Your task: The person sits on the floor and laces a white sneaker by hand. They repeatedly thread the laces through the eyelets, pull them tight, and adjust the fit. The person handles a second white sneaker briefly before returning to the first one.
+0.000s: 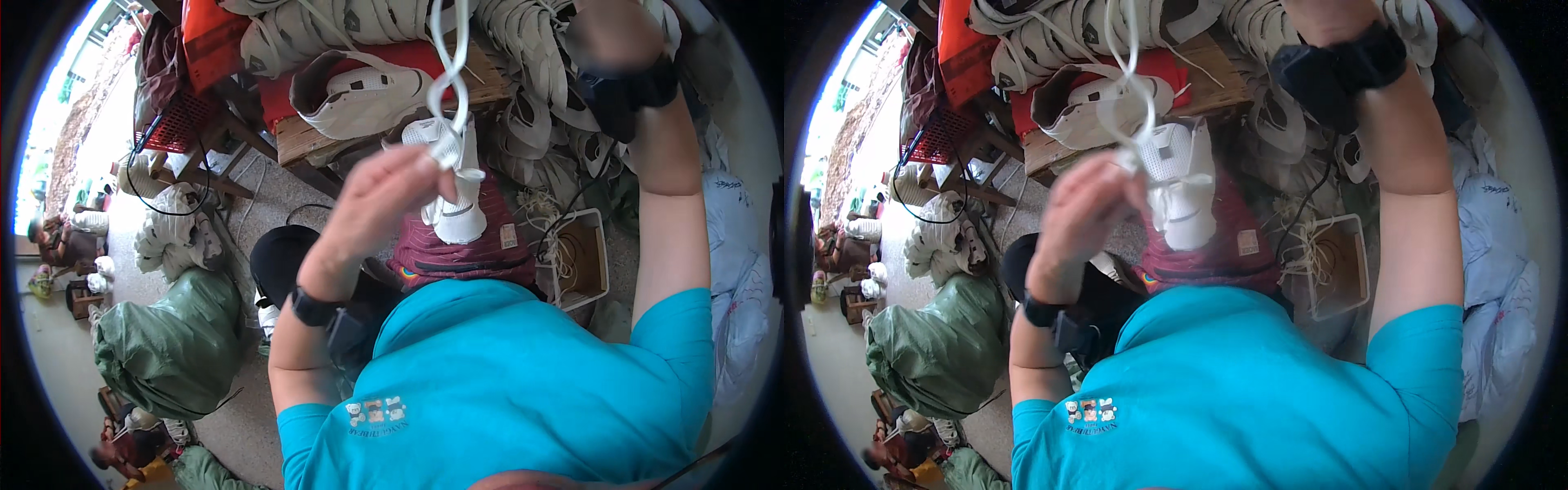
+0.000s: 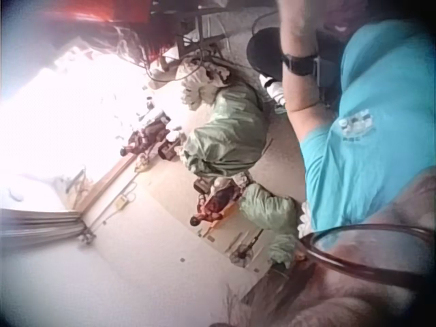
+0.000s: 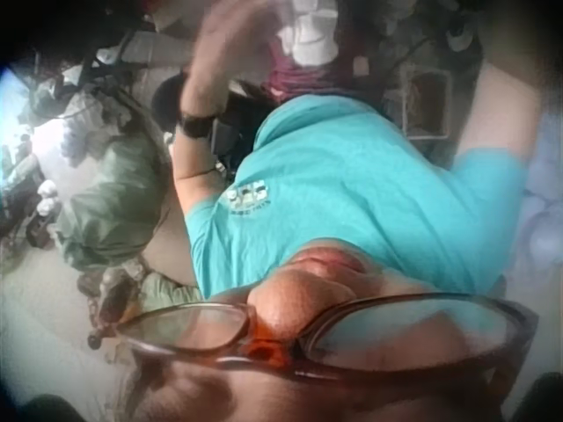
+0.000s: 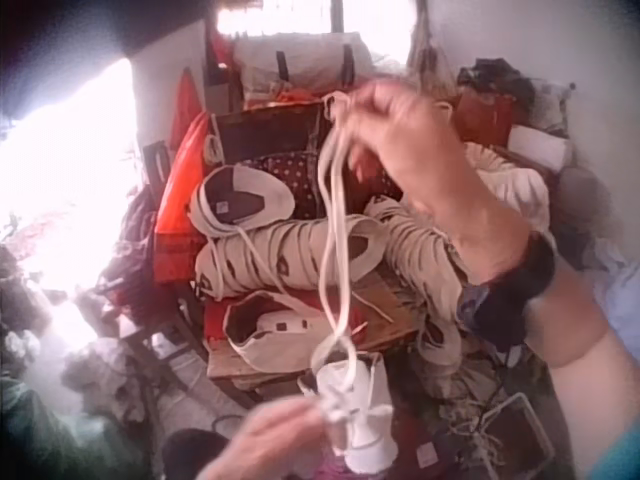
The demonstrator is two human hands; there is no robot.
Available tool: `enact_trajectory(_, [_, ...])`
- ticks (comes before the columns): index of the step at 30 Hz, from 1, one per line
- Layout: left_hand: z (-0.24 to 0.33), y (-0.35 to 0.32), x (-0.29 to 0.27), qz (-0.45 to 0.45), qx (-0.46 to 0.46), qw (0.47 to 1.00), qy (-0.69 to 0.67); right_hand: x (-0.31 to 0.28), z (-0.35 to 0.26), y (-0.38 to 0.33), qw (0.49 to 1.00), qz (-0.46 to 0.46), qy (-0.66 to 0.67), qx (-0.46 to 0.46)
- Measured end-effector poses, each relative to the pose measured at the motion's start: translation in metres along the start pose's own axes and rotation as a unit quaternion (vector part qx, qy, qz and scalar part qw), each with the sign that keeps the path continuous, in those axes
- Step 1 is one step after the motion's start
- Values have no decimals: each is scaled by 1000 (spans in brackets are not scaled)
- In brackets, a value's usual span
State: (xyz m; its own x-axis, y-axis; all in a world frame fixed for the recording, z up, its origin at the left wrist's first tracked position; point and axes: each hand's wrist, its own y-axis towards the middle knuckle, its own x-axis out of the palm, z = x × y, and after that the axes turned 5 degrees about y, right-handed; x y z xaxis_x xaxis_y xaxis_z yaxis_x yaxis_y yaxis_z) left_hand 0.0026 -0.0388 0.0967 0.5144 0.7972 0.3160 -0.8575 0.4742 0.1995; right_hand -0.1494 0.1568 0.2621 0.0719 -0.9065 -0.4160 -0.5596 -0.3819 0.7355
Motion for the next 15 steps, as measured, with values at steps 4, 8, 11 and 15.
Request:
enact_trajectory(4, [32,6,5,192,70,978,-48,15,47,-53,958,-195,41,205])
enact_trajectory(8, [-19,-13,-34,248,19,968,30,39,69,-144,950,-289,26,112])
enact_trajectory(11, [-61,-30,-45,283,-49,944,161,45,53,-197,892,-366,73,253])
enact_trajectory(15, [-110,-51,-45,237,-105,922,287,59,45,-235,903,-317,29,288])
